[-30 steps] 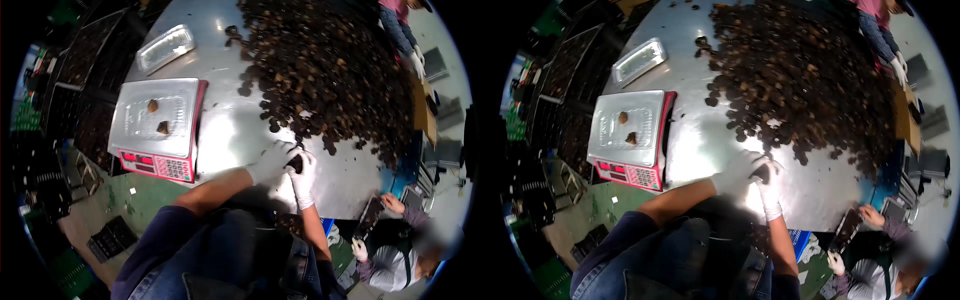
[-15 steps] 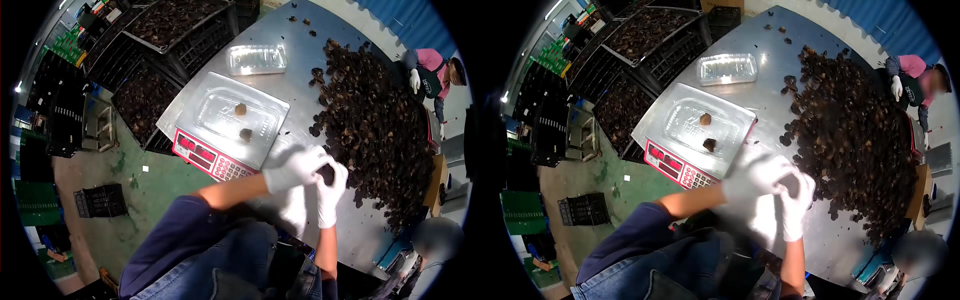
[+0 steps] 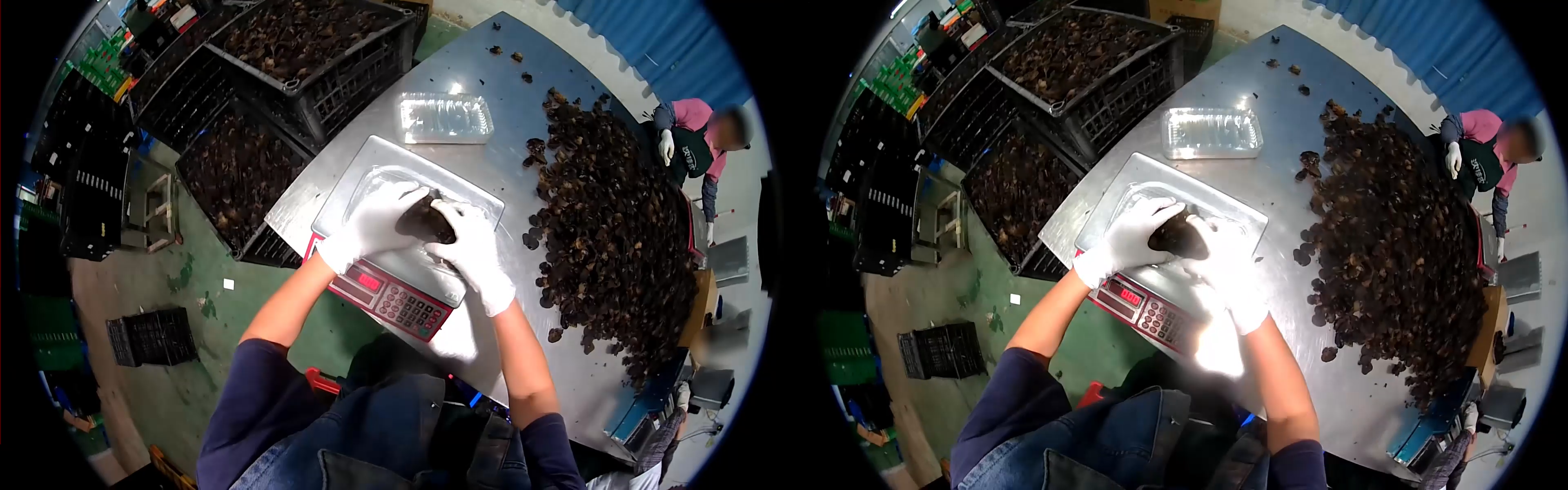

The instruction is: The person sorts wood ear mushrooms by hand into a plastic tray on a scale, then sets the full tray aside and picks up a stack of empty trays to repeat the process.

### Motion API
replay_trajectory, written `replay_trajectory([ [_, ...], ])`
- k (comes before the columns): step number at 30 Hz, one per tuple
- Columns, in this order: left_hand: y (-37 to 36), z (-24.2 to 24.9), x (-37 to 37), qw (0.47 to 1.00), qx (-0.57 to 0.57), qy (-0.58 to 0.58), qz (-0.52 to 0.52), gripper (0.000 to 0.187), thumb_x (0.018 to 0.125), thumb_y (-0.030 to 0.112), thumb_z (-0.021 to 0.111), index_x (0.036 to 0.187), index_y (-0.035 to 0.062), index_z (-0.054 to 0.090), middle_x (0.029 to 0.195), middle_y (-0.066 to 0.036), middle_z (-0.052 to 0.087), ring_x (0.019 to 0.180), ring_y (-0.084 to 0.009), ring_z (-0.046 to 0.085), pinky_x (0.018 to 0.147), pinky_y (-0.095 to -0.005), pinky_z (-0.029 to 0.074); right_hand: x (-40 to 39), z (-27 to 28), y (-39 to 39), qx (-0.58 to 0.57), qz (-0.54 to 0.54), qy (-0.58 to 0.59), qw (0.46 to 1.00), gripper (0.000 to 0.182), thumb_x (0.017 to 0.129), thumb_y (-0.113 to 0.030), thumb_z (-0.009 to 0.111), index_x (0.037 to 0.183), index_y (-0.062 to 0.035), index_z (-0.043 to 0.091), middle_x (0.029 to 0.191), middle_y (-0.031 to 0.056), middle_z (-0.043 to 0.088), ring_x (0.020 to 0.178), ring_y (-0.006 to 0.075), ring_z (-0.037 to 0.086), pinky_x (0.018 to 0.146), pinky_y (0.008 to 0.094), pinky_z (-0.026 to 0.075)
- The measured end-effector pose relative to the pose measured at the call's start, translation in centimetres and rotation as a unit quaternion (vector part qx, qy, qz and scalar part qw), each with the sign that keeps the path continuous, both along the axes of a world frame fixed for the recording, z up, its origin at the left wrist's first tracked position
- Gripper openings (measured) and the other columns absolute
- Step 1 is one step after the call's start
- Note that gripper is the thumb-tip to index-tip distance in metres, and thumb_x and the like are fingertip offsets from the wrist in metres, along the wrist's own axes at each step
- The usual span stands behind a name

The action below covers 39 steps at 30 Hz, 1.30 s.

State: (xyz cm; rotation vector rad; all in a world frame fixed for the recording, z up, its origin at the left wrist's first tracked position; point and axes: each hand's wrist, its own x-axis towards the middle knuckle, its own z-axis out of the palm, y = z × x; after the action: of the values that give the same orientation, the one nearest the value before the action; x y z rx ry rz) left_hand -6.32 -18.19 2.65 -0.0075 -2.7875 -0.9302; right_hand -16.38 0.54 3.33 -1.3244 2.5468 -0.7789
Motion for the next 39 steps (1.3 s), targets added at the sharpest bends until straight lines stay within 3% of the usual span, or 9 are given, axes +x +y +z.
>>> replay_trajectory([
  [6, -1.5, 0.9, 0.7, 0.998, -0.034, 0.045, 0.005, 0.094, 0.061, 0.033, 0.087, 0.141, 0.0053, 0.046, 0.144, -0.018, 0.045, 0.134, -0.0371, 0.04, 0.111, -0.0435, 0.035, 0.0, 2.5, 2.9, -0.042, -0.029, -0.039, 0.998, 0.07, 0.067, -0.031, 0.078, 0.132, -0.0133, 0.058, 0.126, 0.0131, 0.059, 0.121, 0.0299, 0.051, 0.104, 0.0409, 0.039],
  [11, -1.5, 1.4, 1.7, 0.996, -0.027, 0.061, 0.068, 0.093, 0.061, 0.03, 0.088, 0.14, 0.0029, 0.046, 0.145, -0.021, 0.042, 0.134, -0.039, 0.039, 0.113, -0.045, 0.032, -3.7, -2.6, 11.3, -0.152, -0.255, 0.015, 0.955, 0.047, 0.079, -0.01, 0.073, 0.125, -0.0072, 0.062, 0.132, 0.0138, 0.055, 0.125, 0.0273, 0.049, 0.107, 0.0373, 0.039],
  [14, 0.8, 2.6, 2.4, 0.988, -0.022, 0.095, 0.123, 0.082, 0.068, 0.022, 0.084, 0.138, 0.0021, 0.048, 0.142, -0.021, 0.044, 0.132, -0.0393, 0.042, 0.111, -0.0443, 0.034, -6.5, -8.0, 19.8, 0.137, -0.469, 0.212, 0.847, 0.058, 0.085, -0.028, 0.072, 0.137, -0.0105, 0.052, 0.142, 0.0198, 0.046, 0.13, 0.0382, 0.044, 0.104, 0.0434, 0.042],
  [16, 3.8, 3.1, 3.0, 0.982, 0.028, 0.175, 0.058, 0.067, 0.076, 0.02, 0.077, 0.134, 0.0014, 0.05, 0.138, -0.021, 0.047, 0.128, -0.0392, 0.044, 0.107, -0.0462, 0.036, -5.1, -11.7, 25.0, 0.224, -0.484, 0.233, 0.813, 0.057, 0.086, -0.031, 0.071, 0.137, -0.0118, 0.052, 0.143, 0.022, 0.044, 0.129, 0.0414, 0.043, 0.105, 0.0446, 0.041],
  [18, 8.1, 3.6, 2.7, 0.982, 0.07, 0.173, -0.01, 0.048, 0.079, 0.017, 0.073, 0.122, 0.0025, 0.058, 0.127, -0.019, 0.055, 0.118, -0.0392, 0.052, 0.1, -0.0468, 0.043, -2.6, -12.3, 28.1, 0.156, -0.378, 0.204, 0.89, 0.057, 0.085, -0.027, 0.071, 0.137, -0.0127, 0.051, 0.142, 0.0242, 0.044, 0.128, 0.0424, 0.045, 0.105, 0.046, 0.041],
  [26, 25.9, -7.8, 3.3, 0.912, 0.233, -0.181, -0.285, 0.053, 0.082, 0.025, 0.071, 0.126, 0.0001, 0.055, 0.13, -0.022, 0.052, 0.123, -0.0368, 0.049, 0.106, -0.0417, 0.04, 9.2, -12.1, 34.0, 0.064, -0.416, 0.111, 0.9, 0.048, 0.089, -0.019, 0.062, 0.135, -0.0065, 0.053, 0.143, 0.024, 0.045, 0.134, 0.042, 0.04, 0.111, 0.0495, 0.031],
  [28, 28.5, -9.1, 3.2, 0.899, 0.252, -0.226, -0.28, 0.055, 0.08, 0.021, 0.072, 0.125, -0.003, 0.053, 0.128, -0.023, 0.05, 0.12, -0.0371, 0.049, 0.103, -0.04, 0.043, 10.3, -11.9, 35.5, 0.035, -0.432, 0.097, 0.896, 0.046, 0.09, -0.018, 0.061, 0.133, -0.0044, 0.054, 0.141, 0.0249, 0.045, 0.133, 0.043, 0.04, 0.111, 0.0492, 0.031],
  [31, 30.8, -10.1, 1.4, 0.965, 0.197, -0.039, -0.167, 0.062, 0.074, 0.011, 0.074, 0.128, -0.0041, 0.048, 0.124, -0.021, 0.046, 0.115, -0.0372, 0.048, 0.095, -0.0416, 0.046, 10.9, -11.5, 37.2, 0.044, -0.467, 0.106, 0.877, 0.045, 0.095, -0.019, 0.057, 0.135, -0.0007, 0.051, 0.142, 0.0255, 0.044, 0.131, 0.0414, 0.041, 0.111, 0.0458, 0.032],
  [39, 35.7, -14.4, -4.1, 0.989, 0.001, 0.035, -0.145, 0.067, 0.074, 0.023, 0.077, 0.13, 0.0013, 0.049, 0.124, -0.015, 0.048, 0.116, -0.0323, 0.046, 0.1, -0.0419, 0.04, 8.3, -12.6, 35.5, 0.082, -0.55, 0.088, 0.826, 0.074, 0.085, -0.045, 0.068, 0.142, -0.0064, 0.042, 0.144, 0.0252, 0.039, 0.133, 0.0426, 0.037, 0.107, 0.0543, 0.031],
])
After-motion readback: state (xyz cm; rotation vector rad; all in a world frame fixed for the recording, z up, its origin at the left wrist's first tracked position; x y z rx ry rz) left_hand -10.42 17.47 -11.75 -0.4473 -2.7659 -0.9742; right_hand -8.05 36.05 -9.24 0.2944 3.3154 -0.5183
